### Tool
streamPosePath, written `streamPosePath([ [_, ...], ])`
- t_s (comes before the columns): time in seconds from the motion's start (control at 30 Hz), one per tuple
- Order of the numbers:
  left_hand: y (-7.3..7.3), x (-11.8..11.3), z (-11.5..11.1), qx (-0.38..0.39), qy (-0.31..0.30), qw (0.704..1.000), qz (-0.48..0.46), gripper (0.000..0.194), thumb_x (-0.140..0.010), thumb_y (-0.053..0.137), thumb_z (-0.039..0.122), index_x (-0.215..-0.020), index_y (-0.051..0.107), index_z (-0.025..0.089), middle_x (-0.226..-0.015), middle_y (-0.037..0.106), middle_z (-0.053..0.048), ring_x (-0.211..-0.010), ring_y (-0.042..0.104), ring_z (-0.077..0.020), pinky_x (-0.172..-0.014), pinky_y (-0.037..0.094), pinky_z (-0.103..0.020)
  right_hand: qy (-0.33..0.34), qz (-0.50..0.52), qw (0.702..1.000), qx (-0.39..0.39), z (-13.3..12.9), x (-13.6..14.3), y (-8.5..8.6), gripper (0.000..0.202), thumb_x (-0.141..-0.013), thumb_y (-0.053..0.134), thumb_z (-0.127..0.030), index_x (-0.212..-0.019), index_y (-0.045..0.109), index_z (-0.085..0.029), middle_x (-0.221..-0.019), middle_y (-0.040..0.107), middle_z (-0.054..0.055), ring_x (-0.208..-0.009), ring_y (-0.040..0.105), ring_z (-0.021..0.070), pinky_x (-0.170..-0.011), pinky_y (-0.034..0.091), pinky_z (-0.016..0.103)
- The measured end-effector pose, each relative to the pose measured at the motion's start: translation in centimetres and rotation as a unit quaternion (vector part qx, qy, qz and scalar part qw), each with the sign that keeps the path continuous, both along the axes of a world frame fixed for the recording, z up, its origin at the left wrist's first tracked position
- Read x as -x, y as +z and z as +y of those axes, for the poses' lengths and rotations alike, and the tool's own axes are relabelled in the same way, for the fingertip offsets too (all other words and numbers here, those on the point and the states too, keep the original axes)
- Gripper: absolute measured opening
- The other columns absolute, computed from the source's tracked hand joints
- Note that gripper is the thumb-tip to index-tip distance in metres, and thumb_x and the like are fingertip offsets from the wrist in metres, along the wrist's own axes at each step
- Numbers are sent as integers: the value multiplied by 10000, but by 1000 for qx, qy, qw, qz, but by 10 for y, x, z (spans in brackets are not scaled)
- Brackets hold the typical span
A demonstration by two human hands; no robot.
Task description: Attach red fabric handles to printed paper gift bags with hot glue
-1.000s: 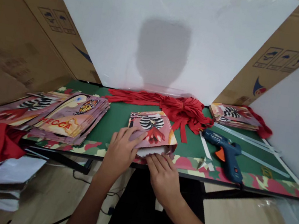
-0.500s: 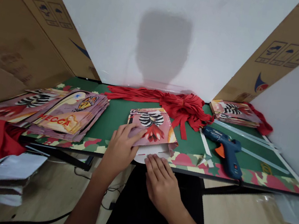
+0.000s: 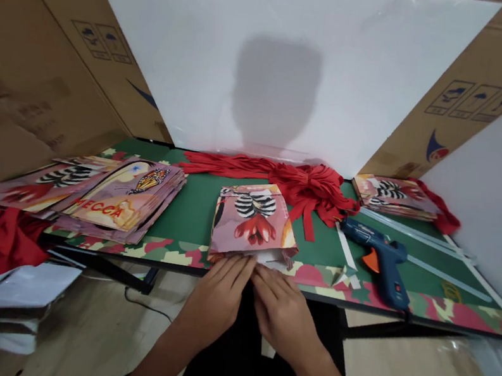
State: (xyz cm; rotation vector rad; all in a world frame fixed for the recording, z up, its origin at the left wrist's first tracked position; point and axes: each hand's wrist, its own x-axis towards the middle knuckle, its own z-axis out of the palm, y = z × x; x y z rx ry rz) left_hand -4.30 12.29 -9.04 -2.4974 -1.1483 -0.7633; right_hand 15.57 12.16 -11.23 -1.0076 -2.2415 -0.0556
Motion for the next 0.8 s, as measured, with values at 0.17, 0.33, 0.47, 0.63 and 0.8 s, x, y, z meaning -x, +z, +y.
streamPosePath([
  [0.17, -17, 7, 14, 44, 54, 994, 89, 472, -896, 509, -7, -1298, 737, 86, -1339, 793, -140, -1210, 741, -298, -1131, 522, -464, -56, -37, 998, -14, 15, -12, 14, 309, -1074, 554, -122, -1327, 717, -189, -1439, 757, 111, -1334, 696, 260, -1319, 315, 499],
  [0.33, -26, 9, 4, 52, 62, 990, 115, 421, -1028, 551, 128, -1422, 686, 68, -1442, 750, -166, -1333, 705, -301, -1183, 490, -460, -49, -70, 995, -45, 23, -15, 16, 182, -1062, 596, -128, -1117, 746, -216, -1375, 777, 88, -1275, 695, 249, -1266, 292, 475],
  [0.47, -33, 2, -9, 75, 95, 986, 118, 525, -1069, 595, 300, -1520, 609, 31, -1544, 673, -208, -1427, 650, -338, -1234, 467, -499, -21, -80, 996, -35, 22, -16, 19, 121, -1059, 636, -178, -1069, 754, -204, -1272, 796, 83, -1171, 714, 264, -1179, 358, 492],
  [0.63, -28, -7, -10, 85, 108, 984, 116, 492, -1069, 593, 317, -1469, 660, 40, -1523, 688, -214, -1448, 641, -344, -1222, 498, -495, 59, -35, 998, 10, 35, -21, 61, 223, -1132, 581, -289, -1078, 792, -241, -1146, 843, 60, -1016, 767, 231, -1012, 488, 434],
  [0.8, -18, 3, -9, 99, 125, 982, 98, 417, -1058, 587, 267, -1400, 701, 58, -1409, 758, -208, -1348, 711, -346, -1175, 540, -500, 80, -82, 992, 51, 77, -14, 100, 340, -1090, 657, -421, -1386, 771, -299, -1533, 709, 69, -1400, 660, 292, -1097, 538, 451],
])
